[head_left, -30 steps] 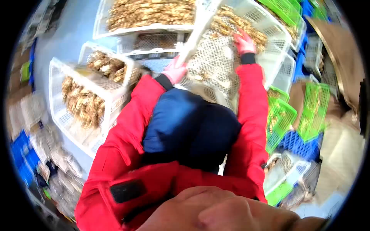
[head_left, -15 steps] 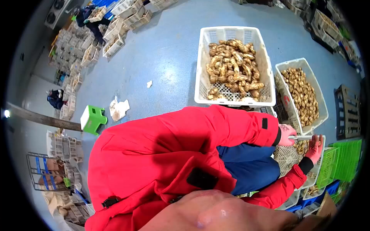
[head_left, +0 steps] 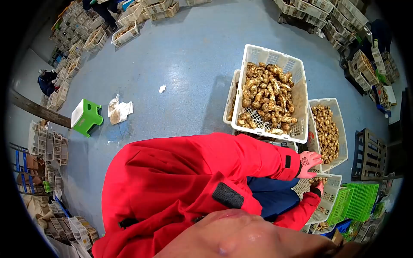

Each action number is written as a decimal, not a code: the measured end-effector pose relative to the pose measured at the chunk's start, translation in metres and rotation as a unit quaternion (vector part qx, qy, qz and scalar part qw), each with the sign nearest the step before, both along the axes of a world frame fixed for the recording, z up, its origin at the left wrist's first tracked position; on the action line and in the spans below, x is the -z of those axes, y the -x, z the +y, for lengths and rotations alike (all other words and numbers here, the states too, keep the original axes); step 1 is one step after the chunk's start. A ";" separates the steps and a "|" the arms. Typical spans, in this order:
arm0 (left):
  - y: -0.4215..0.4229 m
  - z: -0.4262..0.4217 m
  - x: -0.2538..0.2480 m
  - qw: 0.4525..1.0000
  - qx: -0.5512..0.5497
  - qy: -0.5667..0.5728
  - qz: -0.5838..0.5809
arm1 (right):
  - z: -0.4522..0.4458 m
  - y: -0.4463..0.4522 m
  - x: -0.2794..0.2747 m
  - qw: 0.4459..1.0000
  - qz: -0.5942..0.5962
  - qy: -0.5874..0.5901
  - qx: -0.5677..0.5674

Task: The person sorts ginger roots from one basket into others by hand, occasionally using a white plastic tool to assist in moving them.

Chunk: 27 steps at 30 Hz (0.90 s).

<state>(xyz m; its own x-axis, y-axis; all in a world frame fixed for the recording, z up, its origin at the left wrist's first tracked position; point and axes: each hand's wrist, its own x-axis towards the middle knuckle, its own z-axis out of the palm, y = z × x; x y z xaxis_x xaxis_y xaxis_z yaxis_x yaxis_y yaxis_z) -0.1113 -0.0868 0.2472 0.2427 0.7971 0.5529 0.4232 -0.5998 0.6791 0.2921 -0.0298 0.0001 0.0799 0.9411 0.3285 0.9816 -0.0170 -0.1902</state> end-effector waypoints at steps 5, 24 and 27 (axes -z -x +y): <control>-0.002 0.001 0.003 1.000 0.011 0.003 0.013 | -0.004 0.046 -0.046 0.892 0.297 0.138 0.313; -0.002 -0.001 0.001 0.999 0.003 -0.040 0.029 | -0.008 0.074 -0.048 0.843 0.459 0.181 0.215; -0.006 0.001 0.008 0.998 -0.004 -0.050 0.027 | -0.020 0.101 -0.084 0.770 0.571 0.191 0.212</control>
<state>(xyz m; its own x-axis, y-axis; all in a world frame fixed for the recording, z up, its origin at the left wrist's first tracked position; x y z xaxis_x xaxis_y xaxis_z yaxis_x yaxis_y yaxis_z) -0.1055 -0.0855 0.2387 0.2683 0.7411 0.6155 0.4632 -0.6594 0.5921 0.1914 -0.0499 0.0842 0.4379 0.7608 -0.4789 0.0685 -0.5594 -0.8260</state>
